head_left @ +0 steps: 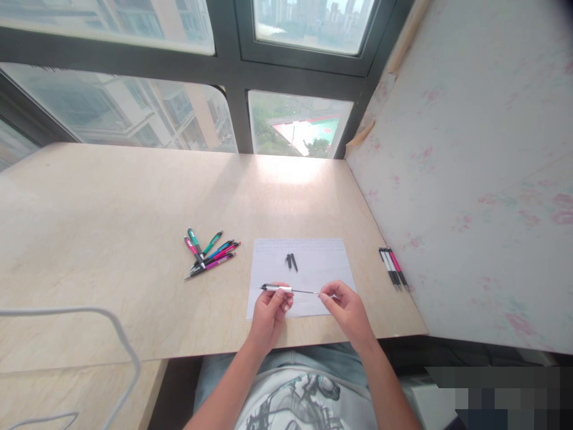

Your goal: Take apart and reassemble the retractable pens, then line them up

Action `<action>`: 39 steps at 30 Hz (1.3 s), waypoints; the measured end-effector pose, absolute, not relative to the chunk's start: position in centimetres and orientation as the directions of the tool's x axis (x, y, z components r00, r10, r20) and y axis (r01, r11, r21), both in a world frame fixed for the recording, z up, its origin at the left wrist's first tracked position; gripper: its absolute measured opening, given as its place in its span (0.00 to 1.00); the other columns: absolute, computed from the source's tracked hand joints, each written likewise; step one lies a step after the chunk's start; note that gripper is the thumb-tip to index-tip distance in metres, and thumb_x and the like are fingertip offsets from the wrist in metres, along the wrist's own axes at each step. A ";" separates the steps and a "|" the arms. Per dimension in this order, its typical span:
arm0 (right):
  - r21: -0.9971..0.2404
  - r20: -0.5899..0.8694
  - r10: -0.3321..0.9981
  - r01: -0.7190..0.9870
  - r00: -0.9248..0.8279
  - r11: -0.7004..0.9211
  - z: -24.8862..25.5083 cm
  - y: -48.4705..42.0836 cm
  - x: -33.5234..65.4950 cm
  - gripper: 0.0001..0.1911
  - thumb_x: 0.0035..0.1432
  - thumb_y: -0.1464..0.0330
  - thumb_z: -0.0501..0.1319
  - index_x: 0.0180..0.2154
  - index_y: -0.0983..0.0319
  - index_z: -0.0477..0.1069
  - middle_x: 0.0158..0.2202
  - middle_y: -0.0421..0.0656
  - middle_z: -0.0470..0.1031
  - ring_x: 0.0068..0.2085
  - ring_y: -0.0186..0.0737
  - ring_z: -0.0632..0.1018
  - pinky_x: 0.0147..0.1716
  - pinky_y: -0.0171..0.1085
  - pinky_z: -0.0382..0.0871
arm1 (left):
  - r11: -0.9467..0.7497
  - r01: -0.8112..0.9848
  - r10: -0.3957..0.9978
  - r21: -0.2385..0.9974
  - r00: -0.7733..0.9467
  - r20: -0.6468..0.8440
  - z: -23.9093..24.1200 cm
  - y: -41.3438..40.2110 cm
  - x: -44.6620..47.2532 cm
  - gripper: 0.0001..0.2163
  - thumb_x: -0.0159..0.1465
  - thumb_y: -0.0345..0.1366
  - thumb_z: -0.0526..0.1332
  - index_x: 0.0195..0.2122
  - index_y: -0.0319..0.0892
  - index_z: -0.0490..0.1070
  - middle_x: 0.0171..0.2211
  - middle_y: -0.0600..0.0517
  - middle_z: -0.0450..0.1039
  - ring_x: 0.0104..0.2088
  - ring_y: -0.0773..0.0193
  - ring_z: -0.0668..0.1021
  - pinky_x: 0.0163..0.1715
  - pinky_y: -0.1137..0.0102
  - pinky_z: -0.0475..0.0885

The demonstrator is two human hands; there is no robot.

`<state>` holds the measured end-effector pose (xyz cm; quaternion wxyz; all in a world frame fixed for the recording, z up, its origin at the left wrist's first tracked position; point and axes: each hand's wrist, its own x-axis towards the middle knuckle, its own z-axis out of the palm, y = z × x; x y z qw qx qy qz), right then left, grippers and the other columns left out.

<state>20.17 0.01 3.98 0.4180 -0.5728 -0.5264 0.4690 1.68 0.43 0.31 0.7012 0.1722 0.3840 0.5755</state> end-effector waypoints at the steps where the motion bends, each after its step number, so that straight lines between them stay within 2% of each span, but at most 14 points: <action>1: -0.971 -0.096 0.995 0.220 0.003 -0.094 4.0 0.0 20.0 0.13 0.57 0.57 0.62 0.32 0.61 0.71 0.32 0.44 0.74 0.36 0.42 0.75 0.34 0.36 0.70 | 0.280 -0.669 0.941 0.688 0.047 -0.336 0.4 0.4 1.7 0.10 0.57 0.38 0.68 0.36 0.37 0.76 0.27 0.49 0.74 0.26 0.69 0.72 0.26 0.75 0.65; 7: -0.957 -0.113 0.994 0.269 -0.005 -0.108 4.2 0.1 18.7 0.13 0.56 0.58 0.62 0.31 0.61 0.71 0.30 0.42 0.74 0.31 0.39 0.74 0.29 0.35 0.69 | 0.301 -0.640 0.941 0.707 0.080 -0.329 0.6 0.3 1.8 0.10 0.57 0.37 0.68 0.36 0.36 0.77 0.27 0.49 0.74 0.26 0.68 0.72 0.27 0.74 0.65; 13: -0.954 -0.077 0.997 0.292 -0.003 -0.073 4.5 0.1 18.0 0.10 0.58 0.61 0.60 0.32 0.61 0.70 0.30 0.42 0.73 0.32 0.38 0.74 0.29 0.34 0.69 | 0.310 -0.657 0.938 0.687 0.092 -0.335 0.5 0.3 1.7 0.10 0.57 0.38 0.67 0.36 0.37 0.76 0.28 0.49 0.75 0.27 0.68 0.73 0.28 0.74 0.65; 16: -0.946 -0.041 0.998 0.322 -0.041 -0.026 4.3 0.2 18.1 0.09 0.56 0.63 0.60 0.37 0.60 0.71 0.32 0.43 0.75 0.34 0.40 0.75 0.29 0.34 0.69 | 0.313 -0.680 0.930 0.663 0.077 -0.360 0.5 0.4 1.6 0.10 0.56 0.38 0.68 0.36 0.37 0.76 0.27 0.49 0.75 0.26 0.69 0.73 0.28 0.74 0.66; 18: -0.926 -0.022 0.994 0.376 -0.106 0.019 3.8 0.6 18.3 0.12 0.55 0.66 0.59 0.42 0.60 0.70 0.35 0.43 0.77 0.34 0.39 0.76 0.28 0.34 0.69 | 0.310 -0.704 0.925 0.639 0.068 -0.374 0.5 0.4 1.6 0.11 0.56 0.38 0.69 0.35 0.37 0.76 0.27 0.50 0.75 0.26 0.70 0.73 0.27 0.75 0.66; 20: -0.865 -0.006 0.990 0.497 -0.140 0.065 3.2 1.5 18.2 0.13 0.55 0.69 0.57 0.44 0.60 0.70 0.36 0.43 0.77 0.33 0.38 0.76 0.29 0.35 0.69 | 0.313 -0.719 0.922 0.621 0.074 -0.379 0.4 0.4 1.5 0.11 0.56 0.37 0.69 0.36 0.37 0.76 0.27 0.50 0.75 0.26 0.70 0.73 0.27 0.75 0.66; 22: -0.748 0.025 0.993 0.657 -0.114 0.095 2.5 2.7 17.9 0.13 0.56 0.71 0.56 0.44 0.60 0.70 0.37 0.44 0.76 0.33 0.39 0.75 0.35 0.38 0.69 | 0.316 -0.728 0.922 0.609 0.083 -0.379 0.3 0.4 1.4 0.10 0.56 0.37 0.69 0.36 0.36 0.76 0.27 0.49 0.75 0.26 0.70 0.73 0.27 0.75 0.66; 25: -0.563 0.064 0.995 0.821 -0.078 0.101 1.8 4.6 16.5 0.15 0.58 0.72 0.55 0.48 0.62 0.69 0.40 0.47 0.74 0.40 0.43 0.75 0.40 0.39 0.67 | 0.311 -0.739 0.921 0.598 0.078 -0.382 0.2 0.4 1.4 0.10 0.56 0.36 0.69 0.37 0.37 0.76 0.28 0.50 0.75 0.27 0.70 0.74 0.28 0.75 0.67; 28: -0.418 0.052 0.997 0.906 -0.055 0.072 1.7 6.0 14.7 0.16 0.59 0.71 0.57 0.50 0.61 0.68 0.42 0.49 0.73 0.44 0.45 0.74 0.38 0.37 0.66 | 0.308 -0.737 0.920 0.602 0.070 -0.385 0.3 0.4 1.4 0.11 0.55 0.37 0.69 0.36 0.37 0.76 0.28 0.50 0.75 0.26 0.70 0.74 0.28 0.75 0.67; 31: -0.311 0.010 1.000 0.950 -0.002 0.005 1.8 6.8 13.6 0.08 0.60 0.69 0.57 0.43 0.61 0.70 0.40 0.48 0.72 0.43 0.45 0.73 0.33 0.36 0.64 | 0.311 -0.729 0.921 0.610 0.073 -0.383 0.5 0.4 1.5 0.11 0.55 0.37 0.69 0.36 0.37 0.76 0.27 0.50 0.75 0.27 0.70 0.74 0.28 0.75 0.67; 35: -0.271 -0.001 0.997 0.960 0.077 -0.075 1.9 6.9 13.7 0.05 0.62 0.70 0.55 0.36 0.61 0.70 0.36 0.47 0.73 0.38 0.43 0.75 0.28 0.35 0.61 | 0.311 -0.725 0.921 0.615 0.070 -0.384 0.5 0.4 1.5 0.11 0.55 0.38 0.70 0.36 0.37 0.76 0.26 0.50 0.75 0.26 0.70 0.74 0.27 0.75 0.68; 37: -0.295 0.022 0.994 0.951 0.110 -0.099 1.9 6.7 14.4 0.06 0.62 0.70 0.55 0.34 0.60 0.70 0.36 0.47 0.74 0.36 0.43 0.75 0.27 0.35 0.59 | 0.312 -0.723 0.920 0.616 0.069 -0.385 0.5 0.4 1.5 0.11 0.55 0.38 0.70 0.35 0.37 0.76 0.26 0.50 0.74 0.26 0.70 0.74 0.27 0.75 0.67; 39: -0.368 0.029 0.991 0.923 0.133 -0.113 2.0 6.3 15.5 0.07 0.62 0.70 0.54 0.34 0.60 0.70 0.34 0.47 0.75 0.34 0.42 0.75 0.27 0.36 0.59 | 0.310 -0.724 0.921 0.617 0.068 -0.383 0.5 0.4 1.5 0.11 0.55 0.38 0.70 0.36 0.37 0.76 0.26 0.50 0.74 0.26 0.70 0.73 0.26 0.75 0.67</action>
